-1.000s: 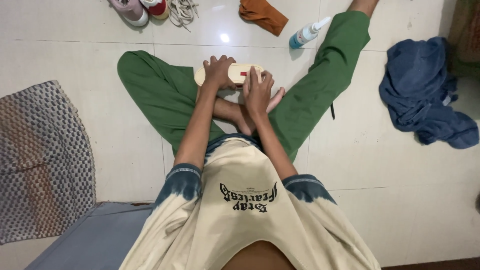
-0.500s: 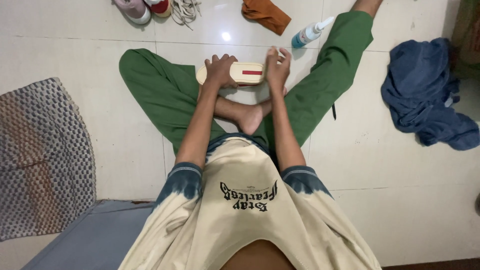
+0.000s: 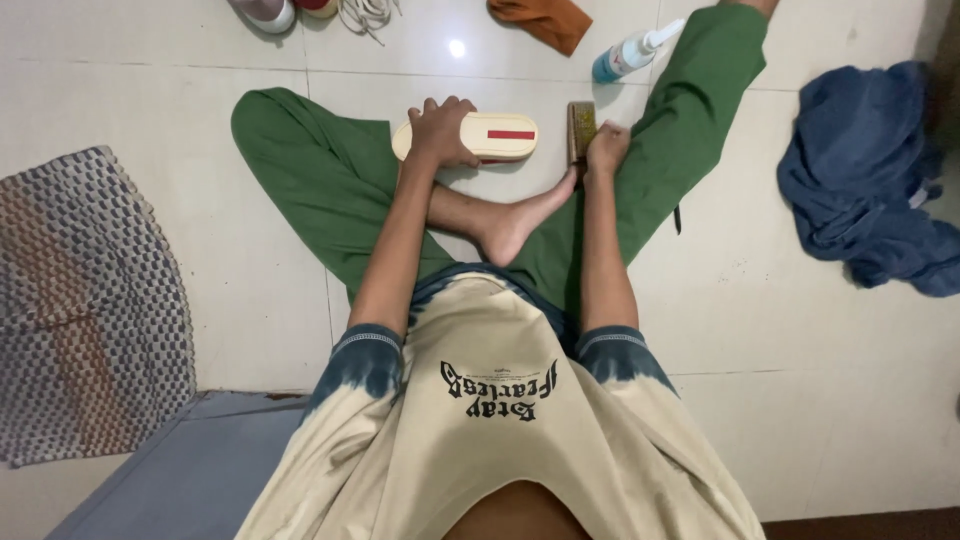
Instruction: Cleaning the sole of a sneaker using a brush and cleaning solution while sitting on the floor.
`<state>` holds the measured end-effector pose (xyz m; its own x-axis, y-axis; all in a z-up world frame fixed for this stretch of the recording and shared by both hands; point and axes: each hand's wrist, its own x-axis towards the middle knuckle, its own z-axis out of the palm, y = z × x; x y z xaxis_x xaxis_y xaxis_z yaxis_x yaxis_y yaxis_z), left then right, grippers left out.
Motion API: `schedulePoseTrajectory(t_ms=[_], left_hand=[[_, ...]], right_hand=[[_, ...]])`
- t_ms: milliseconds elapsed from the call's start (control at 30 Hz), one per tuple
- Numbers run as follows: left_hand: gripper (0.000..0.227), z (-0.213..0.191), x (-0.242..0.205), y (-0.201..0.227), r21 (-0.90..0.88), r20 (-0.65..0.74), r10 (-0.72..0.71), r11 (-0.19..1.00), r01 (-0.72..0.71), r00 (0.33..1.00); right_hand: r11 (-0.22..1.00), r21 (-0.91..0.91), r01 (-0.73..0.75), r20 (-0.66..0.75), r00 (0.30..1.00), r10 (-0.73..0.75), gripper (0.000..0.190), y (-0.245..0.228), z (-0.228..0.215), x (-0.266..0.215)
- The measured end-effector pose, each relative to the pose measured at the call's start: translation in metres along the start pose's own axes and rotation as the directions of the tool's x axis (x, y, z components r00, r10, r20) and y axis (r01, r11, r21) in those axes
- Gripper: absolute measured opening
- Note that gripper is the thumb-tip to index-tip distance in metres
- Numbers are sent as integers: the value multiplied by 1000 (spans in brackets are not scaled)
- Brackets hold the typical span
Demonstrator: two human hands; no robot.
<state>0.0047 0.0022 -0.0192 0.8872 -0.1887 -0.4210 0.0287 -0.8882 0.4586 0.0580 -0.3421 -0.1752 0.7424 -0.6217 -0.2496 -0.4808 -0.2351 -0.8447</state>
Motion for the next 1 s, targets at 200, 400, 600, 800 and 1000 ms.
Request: schedulePoseTrajectory(t_ms=[200, 400, 600, 800, 1000], left_hand=[[89, 7, 4, -4, 13, -21, -6, 1000, 6, 1000], [89, 3, 4, -4, -39, -18, 5, 999, -6, 1000], [88, 6, 1, -4, -15, -59, 18, 1000, -18, 998], [85, 1, -6, 3, -33, -76, 2, 999, -4, 997], [87, 3, -5, 3, -14, -85, 1, 1000, -3, 996]], right_hand=[[776, -374, 508, 110, 855, -507, 22, -123, -6, -99], [535, -95, 840, 436, 518, -736, 27, -178, 38, -84], [469, -61, 881, 647, 393, -653, 74, -200, 78, -36], [305, -182, 935, 686, 343, -642, 74, -159, 115, 8], [304, -395, 867, 573, 492, -655, 60, -135, 124, 10]])
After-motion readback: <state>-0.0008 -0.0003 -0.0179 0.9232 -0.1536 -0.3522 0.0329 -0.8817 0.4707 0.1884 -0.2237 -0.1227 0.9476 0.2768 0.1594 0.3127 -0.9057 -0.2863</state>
